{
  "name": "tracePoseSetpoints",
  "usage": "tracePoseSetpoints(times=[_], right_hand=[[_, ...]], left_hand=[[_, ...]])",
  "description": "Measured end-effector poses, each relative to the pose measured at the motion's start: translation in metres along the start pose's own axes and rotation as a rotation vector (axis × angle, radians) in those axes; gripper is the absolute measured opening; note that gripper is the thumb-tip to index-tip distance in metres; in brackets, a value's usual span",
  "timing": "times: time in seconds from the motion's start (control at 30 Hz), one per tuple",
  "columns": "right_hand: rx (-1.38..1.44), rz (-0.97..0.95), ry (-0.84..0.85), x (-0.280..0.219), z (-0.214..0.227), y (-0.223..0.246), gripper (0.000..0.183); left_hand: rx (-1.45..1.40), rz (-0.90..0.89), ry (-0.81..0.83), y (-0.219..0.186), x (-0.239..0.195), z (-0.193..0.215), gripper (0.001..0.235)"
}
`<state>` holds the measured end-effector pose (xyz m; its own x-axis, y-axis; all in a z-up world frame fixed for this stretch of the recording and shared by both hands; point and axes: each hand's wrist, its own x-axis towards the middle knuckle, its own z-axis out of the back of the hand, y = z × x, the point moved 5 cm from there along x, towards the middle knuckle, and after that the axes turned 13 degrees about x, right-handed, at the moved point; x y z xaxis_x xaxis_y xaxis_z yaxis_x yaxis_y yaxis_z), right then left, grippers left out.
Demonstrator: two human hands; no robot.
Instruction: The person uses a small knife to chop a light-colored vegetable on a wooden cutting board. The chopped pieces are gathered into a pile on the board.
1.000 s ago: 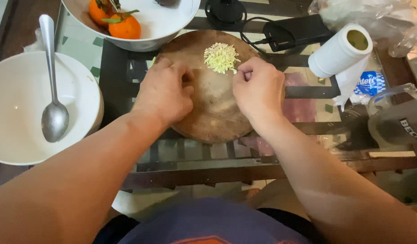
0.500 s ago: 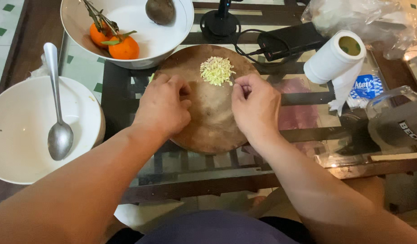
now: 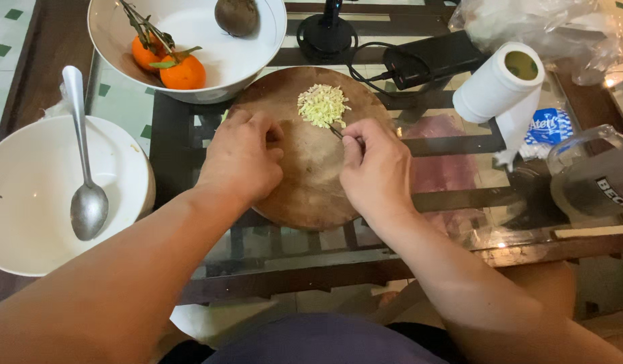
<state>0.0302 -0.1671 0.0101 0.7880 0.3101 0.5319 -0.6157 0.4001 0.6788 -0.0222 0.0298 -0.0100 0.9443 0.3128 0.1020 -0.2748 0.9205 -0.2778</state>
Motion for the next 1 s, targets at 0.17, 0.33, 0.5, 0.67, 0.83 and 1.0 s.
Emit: tracePoseSetpoints(times=[0.17, 0.33, 0.5, 0.67, 0.83, 1.0], right_hand=[[-0.052, 0.01, 0.015, -0.001, -0.001, -0.002, 0.005], [-0.056, 0.05, 0.028, -0.002, 0.0, 0.001, 0.005], [-0.027, 0.116, 0.057, -0.001, 0.0, 0.002, 0.005], [-0.051, 0.181, 0.091, -0.002, 0.0, 0.004, 0.005], [-0.072, 0.207, 0.137, -0.001, -0.005, 0.007, 0.007], [-0.081, 0.165, 0.168, 0.006, -0.006, 0.007, 0.007]], left_hand=[[-0.002, -0.031, -0.026, 0.003, 0.002, -0.007, 0.016], [-0.013, -0.036, -0.025, 0.004, -0.004, -0.007, 0.017], [-0.026, -0.125, -0.125, 0.004, -0.007, -0.006, 0.014], [0.118, -0.269, -0.246, -0.01, -0.034, 0.003, 0.011], [0.238, -0.339, -0.368, -0.031, -0.085, 0.018, 0.03], [0.145, -0.257, -0.327, -0.023, -0.066, 0.012, 0.016]])
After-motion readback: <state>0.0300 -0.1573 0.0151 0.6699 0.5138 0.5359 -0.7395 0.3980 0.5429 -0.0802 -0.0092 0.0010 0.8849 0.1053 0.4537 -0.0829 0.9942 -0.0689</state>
